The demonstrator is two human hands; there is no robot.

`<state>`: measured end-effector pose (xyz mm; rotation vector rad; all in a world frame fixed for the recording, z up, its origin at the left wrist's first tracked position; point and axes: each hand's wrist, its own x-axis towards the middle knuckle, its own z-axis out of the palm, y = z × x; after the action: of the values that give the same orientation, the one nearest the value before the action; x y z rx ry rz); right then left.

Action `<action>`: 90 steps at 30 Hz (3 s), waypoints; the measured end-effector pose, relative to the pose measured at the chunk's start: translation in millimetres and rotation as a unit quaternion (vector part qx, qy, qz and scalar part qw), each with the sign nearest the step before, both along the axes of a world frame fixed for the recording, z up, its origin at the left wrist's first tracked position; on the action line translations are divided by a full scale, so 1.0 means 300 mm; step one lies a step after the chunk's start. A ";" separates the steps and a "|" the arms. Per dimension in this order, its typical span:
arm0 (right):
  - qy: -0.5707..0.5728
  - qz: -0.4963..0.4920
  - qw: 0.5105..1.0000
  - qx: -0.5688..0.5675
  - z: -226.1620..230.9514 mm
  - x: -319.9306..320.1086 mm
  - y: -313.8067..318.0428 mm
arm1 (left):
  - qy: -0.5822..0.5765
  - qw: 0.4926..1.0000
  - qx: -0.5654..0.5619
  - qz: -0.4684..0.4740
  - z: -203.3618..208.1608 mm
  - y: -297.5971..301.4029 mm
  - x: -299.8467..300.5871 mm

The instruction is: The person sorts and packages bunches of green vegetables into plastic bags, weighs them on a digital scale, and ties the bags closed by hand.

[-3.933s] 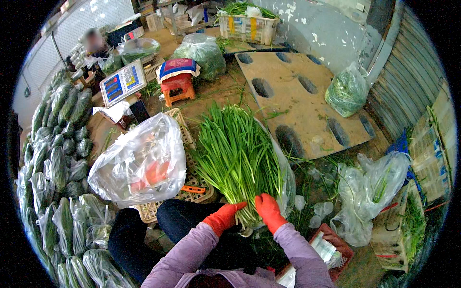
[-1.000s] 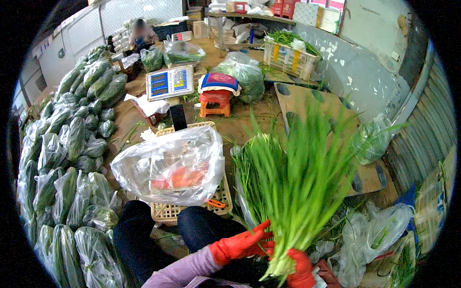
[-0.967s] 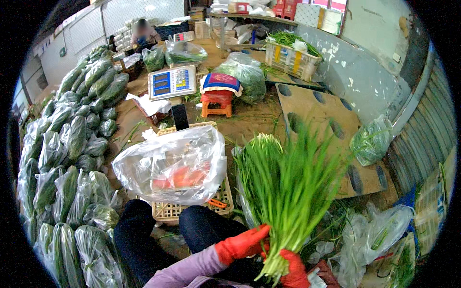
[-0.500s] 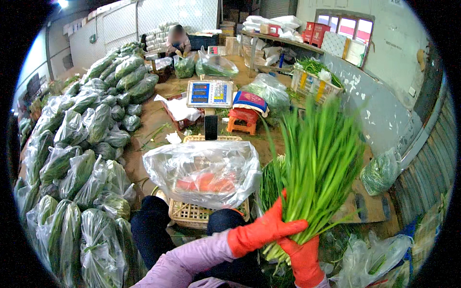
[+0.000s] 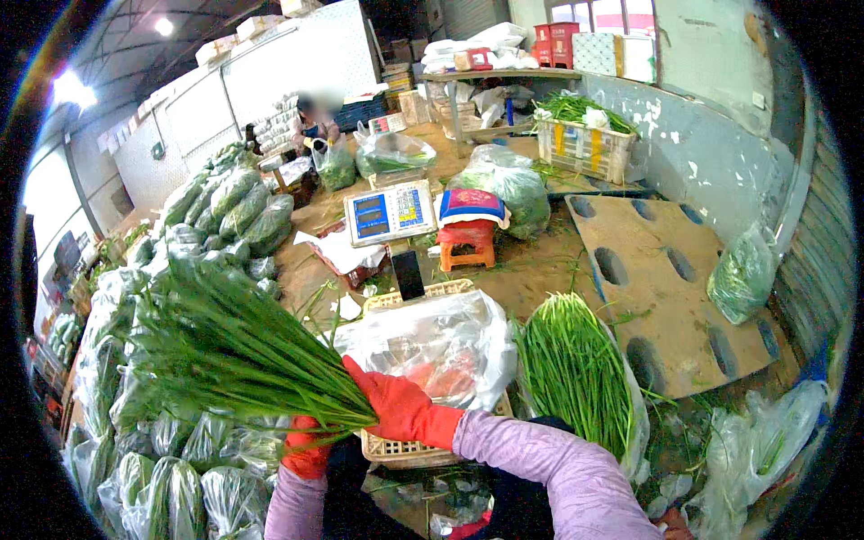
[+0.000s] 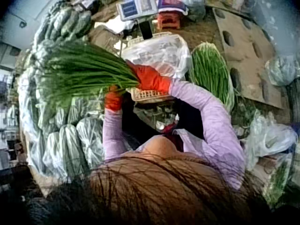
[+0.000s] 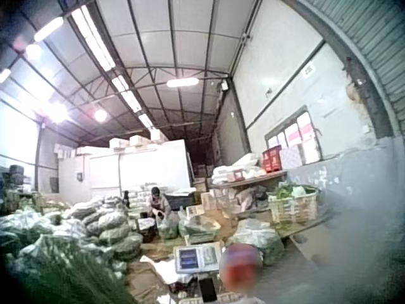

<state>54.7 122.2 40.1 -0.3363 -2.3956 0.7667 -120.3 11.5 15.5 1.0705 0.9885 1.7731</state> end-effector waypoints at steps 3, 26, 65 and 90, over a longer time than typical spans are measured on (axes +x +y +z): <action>0.026 0.054 0.997 0.052 -0.082 -0.058 0.138 | 0.456 0.882 -0.062 0.099 -0.145 0.066 -0.114; -0.263 -0.167 0.950 0.003 -0.018 0.301 0.808 | 0.828 0.478 -0.290 0.049 0.439 0.242 -0.365; -0.086 -0.504 0.759 -0.402 -0.545 1.313 -0.049 | 0.716 0.574 0.120 -0.379 -0.527 0.139 1.235; 0.008 -0.486 0.791 -0.370 -0.670 1.300 -0.011 | 0.667 0.690 -0.007 -0.280 -0.441 -0.047 1.171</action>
<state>444.7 118.9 -161.0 -1.6860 -1.4149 1.0914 230.9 -2.7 -116.7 2.4059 1.1903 0.2331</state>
